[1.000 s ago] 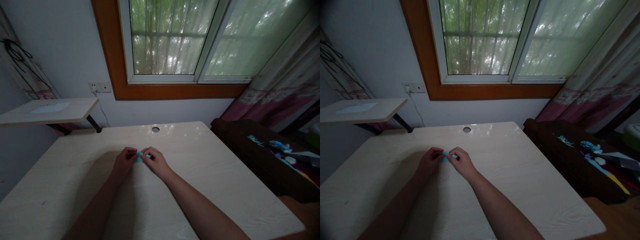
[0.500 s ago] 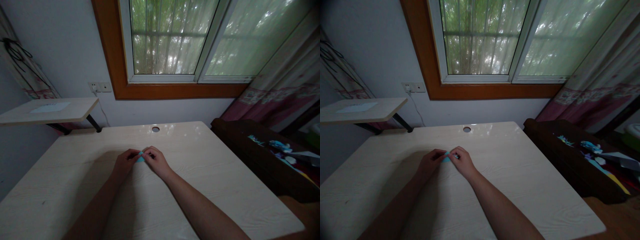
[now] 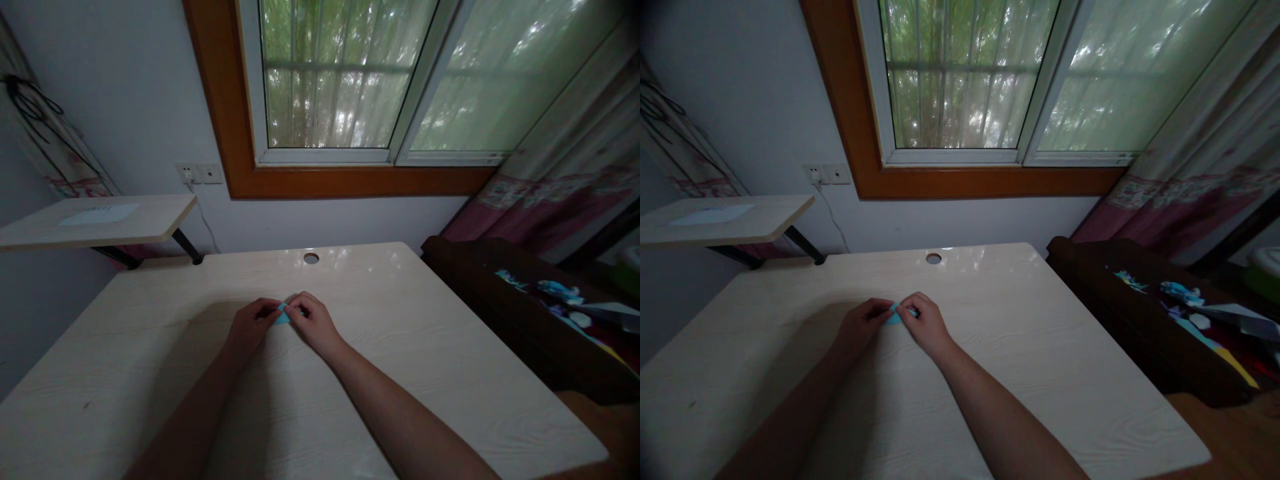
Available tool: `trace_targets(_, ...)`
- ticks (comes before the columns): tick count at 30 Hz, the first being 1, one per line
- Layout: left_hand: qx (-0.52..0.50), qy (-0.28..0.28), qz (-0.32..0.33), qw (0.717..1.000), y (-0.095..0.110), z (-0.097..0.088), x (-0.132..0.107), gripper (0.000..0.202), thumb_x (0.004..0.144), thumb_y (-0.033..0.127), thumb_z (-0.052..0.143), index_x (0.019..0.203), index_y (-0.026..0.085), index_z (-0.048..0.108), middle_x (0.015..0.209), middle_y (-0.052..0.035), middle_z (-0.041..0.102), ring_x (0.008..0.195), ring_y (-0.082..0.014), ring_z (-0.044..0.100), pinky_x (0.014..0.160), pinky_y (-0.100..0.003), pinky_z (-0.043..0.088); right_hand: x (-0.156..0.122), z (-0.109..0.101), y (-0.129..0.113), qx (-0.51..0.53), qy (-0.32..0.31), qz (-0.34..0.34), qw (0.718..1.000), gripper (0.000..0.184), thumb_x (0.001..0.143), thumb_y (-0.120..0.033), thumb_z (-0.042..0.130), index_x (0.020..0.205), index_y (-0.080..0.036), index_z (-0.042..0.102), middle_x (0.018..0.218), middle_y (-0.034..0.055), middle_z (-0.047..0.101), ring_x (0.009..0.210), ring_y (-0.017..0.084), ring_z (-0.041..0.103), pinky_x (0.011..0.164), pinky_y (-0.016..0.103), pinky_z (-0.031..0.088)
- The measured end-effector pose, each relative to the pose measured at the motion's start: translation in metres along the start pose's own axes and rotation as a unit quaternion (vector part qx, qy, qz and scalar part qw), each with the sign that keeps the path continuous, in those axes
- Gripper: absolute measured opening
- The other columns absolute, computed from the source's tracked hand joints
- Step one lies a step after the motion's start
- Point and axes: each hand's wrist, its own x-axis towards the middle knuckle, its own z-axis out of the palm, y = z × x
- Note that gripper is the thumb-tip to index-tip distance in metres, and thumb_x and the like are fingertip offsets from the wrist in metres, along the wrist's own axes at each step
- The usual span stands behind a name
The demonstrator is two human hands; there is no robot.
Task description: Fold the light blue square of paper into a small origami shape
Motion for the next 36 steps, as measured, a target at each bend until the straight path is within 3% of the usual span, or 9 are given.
trace_targets(6,0.027,0.01,-0.001,1.0,-0.0042,0.0002,0.0008,0.025,0.081,0.038,0.065,0.1,0.022,0.069,0.09,-0.0021,0.073,0.084,-0.0185,0.069,0.08,-0.03,0.054,-0.0006,-0.0003,-0.0005,0.009,-0.006,0.019,1.0,0.012,0.087,-0.029,0.062,0.079,-0.02,0.065,0.082,0.0022,0.064,0.078,0.016,0.058,0.072,0.027,0.044)
trace_targets(12,-0.02,0.002,-0.001,1.0,-0.0074,0.0027,-0.0002,0.037,0.078,0.037,0.068,0.111,0.022,0.06,0.089,-0.0017,0.069,0.082,-0.0169,0.067,0.077,-0.029,0.054,0.0,-0.0008,0.0043,0.062,0.026,0.081,0.994,0.019,0.086,-0.037,0.062,0.079,-0.019,0.065,0.078,0.0021,0.064,0.072,0.016,0.057,0.067,0.026,0.044)
trace_targets(20,-0.011,-0.027,-0.006,1.0,-0.0079,0.0005,-0.0016,0.023,0.075,0.039,0.07,0.084,0.019,0.064,0.077,-0.0002,0.066,0.072,-0.0155,0.061,0.068,-0.025,0.049,0.0022,-0.0028,0.0005,0.144,0.054,0.131,0.979,0.023,0.082,-0.041,0.064,0.078,-0.018,0.064,0.074,0.0022,0.063,0.065,0.015,0.053,0.06,0.026,0.044)
trace_targets(28,-0.07,0.001,-0.024,0.997,-0.0055,-0.004,0.0021,0.02,0.079,0.037,0.067,0.084,0.018,0.066,0.077,-0.0018,0.069,0.075,-0.0167,0.065,0.072,-0.026,0.05,0.0015,-0.0007,-0.0011,0.232,0.004,0.15,0.961,0.027,0.08,-0.043,0.068,0.088,-0.018,0.064,0.072,0.0023,0.066,0.063,0.014,0.059,0.059,0.026,0.046)
trace_targets(36,-0.094,0.021,-0.025,0.995,-0.01,-0.0018,0.0028,0.018,0.078,0.035,0.067,0.077,0.017,0.062,0.076,-0.0022,0.069,0.075,-0.0167,0.066,0.073,-0.028,0.051,0.0028,0.0008,0.0003,0.209,0.029,0.147,0.966,0.025,0.079,-0.042,0.068,0.075,-0.018,0.063,0.067,0.0027,0.067,0.064,0.016,0.063,0.063,0.028,0.05)
